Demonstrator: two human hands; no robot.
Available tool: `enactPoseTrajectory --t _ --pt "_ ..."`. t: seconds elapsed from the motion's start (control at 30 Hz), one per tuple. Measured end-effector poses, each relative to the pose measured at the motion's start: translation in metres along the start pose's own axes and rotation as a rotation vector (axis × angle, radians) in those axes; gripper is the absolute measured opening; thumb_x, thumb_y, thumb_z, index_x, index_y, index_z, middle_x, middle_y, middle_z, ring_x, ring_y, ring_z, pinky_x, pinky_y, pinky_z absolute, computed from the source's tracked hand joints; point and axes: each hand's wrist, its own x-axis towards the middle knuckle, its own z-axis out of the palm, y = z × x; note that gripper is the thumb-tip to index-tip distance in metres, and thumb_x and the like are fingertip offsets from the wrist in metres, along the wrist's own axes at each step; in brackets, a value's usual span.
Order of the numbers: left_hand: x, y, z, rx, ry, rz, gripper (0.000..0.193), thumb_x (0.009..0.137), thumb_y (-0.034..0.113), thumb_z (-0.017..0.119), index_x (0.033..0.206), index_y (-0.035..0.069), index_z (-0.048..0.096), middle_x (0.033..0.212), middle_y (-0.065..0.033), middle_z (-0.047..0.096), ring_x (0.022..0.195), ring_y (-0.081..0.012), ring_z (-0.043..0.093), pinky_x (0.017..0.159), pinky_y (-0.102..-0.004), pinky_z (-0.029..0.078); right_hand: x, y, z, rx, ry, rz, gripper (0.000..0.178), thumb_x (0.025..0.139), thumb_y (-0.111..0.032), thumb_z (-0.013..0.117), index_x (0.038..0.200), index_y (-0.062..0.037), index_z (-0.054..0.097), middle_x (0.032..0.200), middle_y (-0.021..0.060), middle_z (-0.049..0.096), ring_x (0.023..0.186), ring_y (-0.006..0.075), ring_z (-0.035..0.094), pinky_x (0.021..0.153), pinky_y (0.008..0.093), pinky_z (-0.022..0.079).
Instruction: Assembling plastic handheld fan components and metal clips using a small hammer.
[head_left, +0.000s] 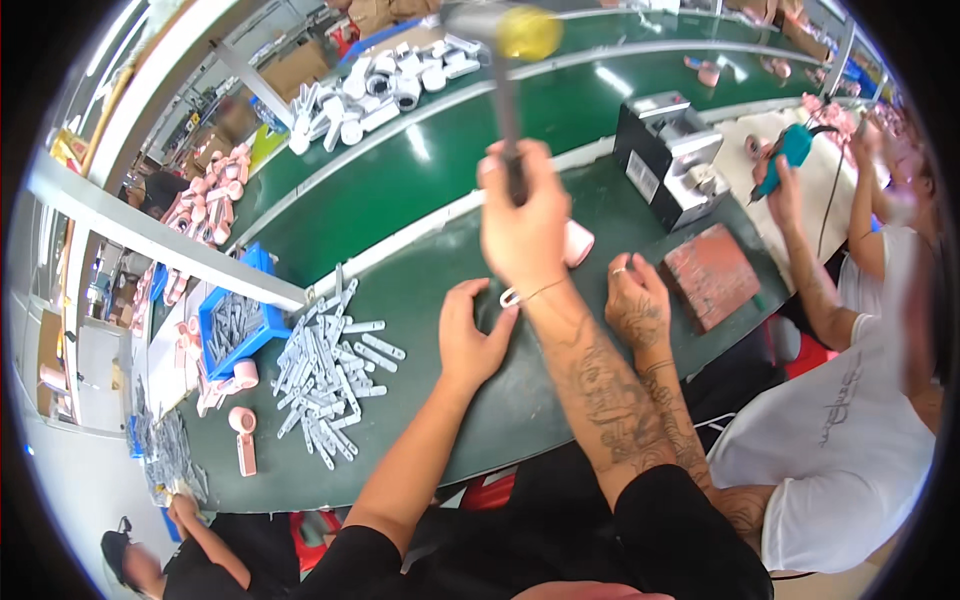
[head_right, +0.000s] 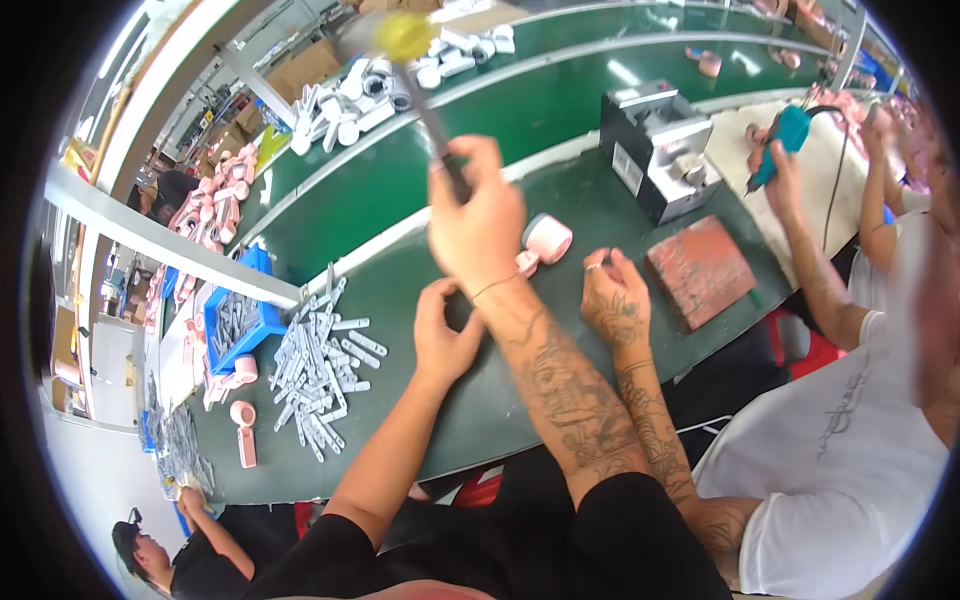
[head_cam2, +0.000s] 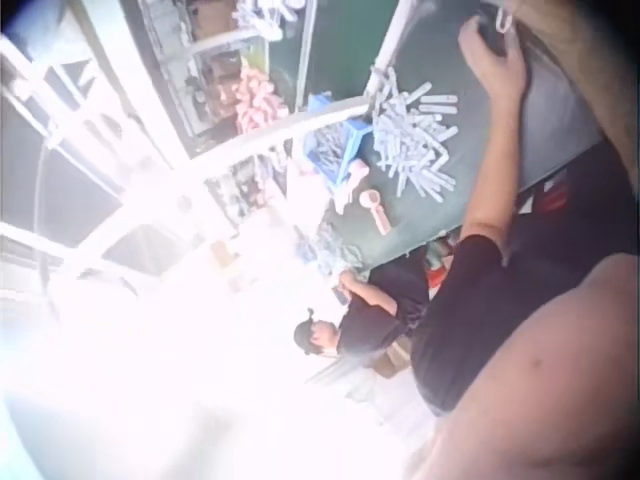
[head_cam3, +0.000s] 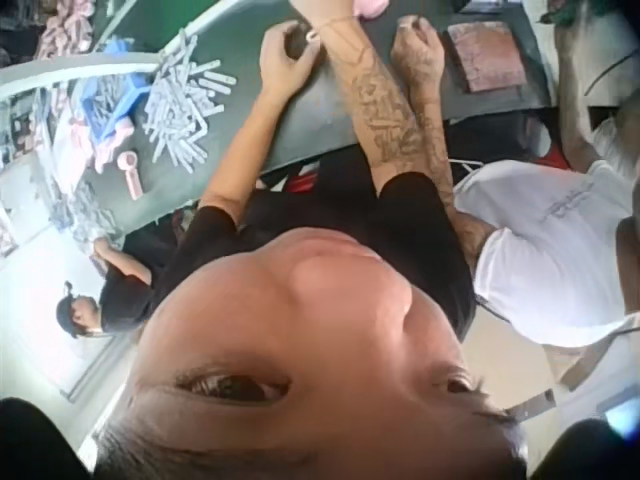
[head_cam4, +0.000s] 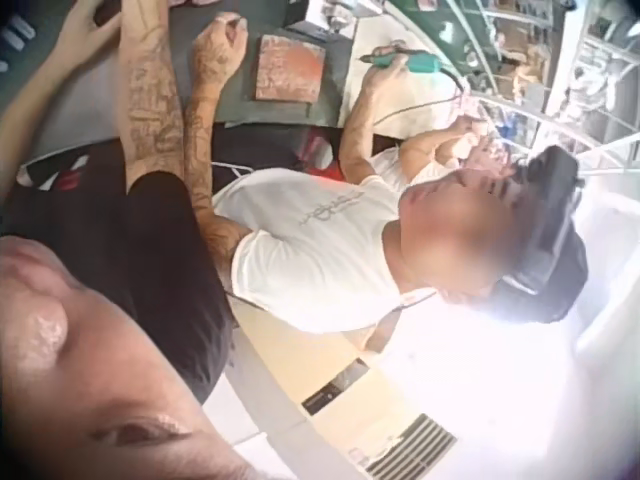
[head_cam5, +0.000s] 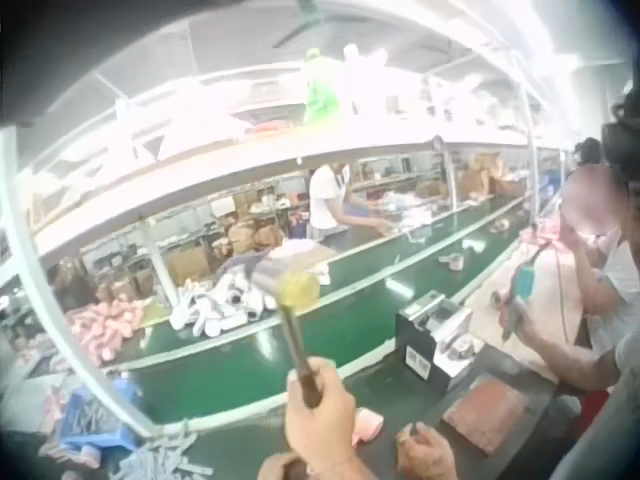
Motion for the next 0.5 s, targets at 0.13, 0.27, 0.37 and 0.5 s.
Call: enactPoseTrajectory --t 0.13,0.27,0.37,0.5 --pt "0.008 -0.004 0.015 -0.009 -0.006 -0.036 0.039 0.090 0.014 0.085 0.125 0.004 0.069 0.113 -0.0156 0.076 0.102 -0.0371 0.074 0.094 -0.0455 0.058 0.046 -0.051 -0.042 -0.226 0.187 -0.323 0.015 0.108 -0.020 0.068 0.116 -0.0091 0.073 0.079 0.0113 0.070 0.068 0.0260 0.070 0.067 0.0385 0.054" --pt "0.004 -0.005 0.000 -0.057 0.011 0.084 0.034 0.091 0.010 0.083 0.122 0.004 0.071 0.112 -0.0169 0.076 0.101 -0.0372 0.075 0.089 -0.0432 0.060 0.016 -0.048 -0.073 -0.112 0.107 -0.160 0.016 0.101 -0.022 0.083 0.101 -0.0066 0.078 0.067 -0.0087 0.053 0.062 0.0027 0.047 0.057 0.0260 0.038" --pt "-0.017 0.001 -0.042 -0.047 -0.025 0.020 0.032 0.091 0.008 0.084 0.121 0.005 0.072 0.111 -0.0154 0.077 0.098 -0.0359 0.075 0.086 -0.0419 0.060 -0.038 -0.013 -0.095 -0.056 -0.006 0.062 0.018 0.101 -0.019 0.082 0.095 -0.0029 0.076 0.066 -0.0114 0.048 0.062 -0.0002 0.043 0.056 0.0228 0.032" --pt "-0.060 -0.020 -0.087 0.021 -0.067 0.096 0.023 0.089 0.006 0.086 0.110 0.007 0.077 0.109 -0.0112 0.078 0.097 -0.0324 0.075 0.085 -0.0421 0.060 -0.138 0.037 -0.113 -0.145 -0.121 0.184 0.019 0.102 -0.017 0.082 0.095 -0.0022 0.074 0.068 -0.0127 0.050 0.062 -0.0012 0.042 0.055 0.0231 0.030"
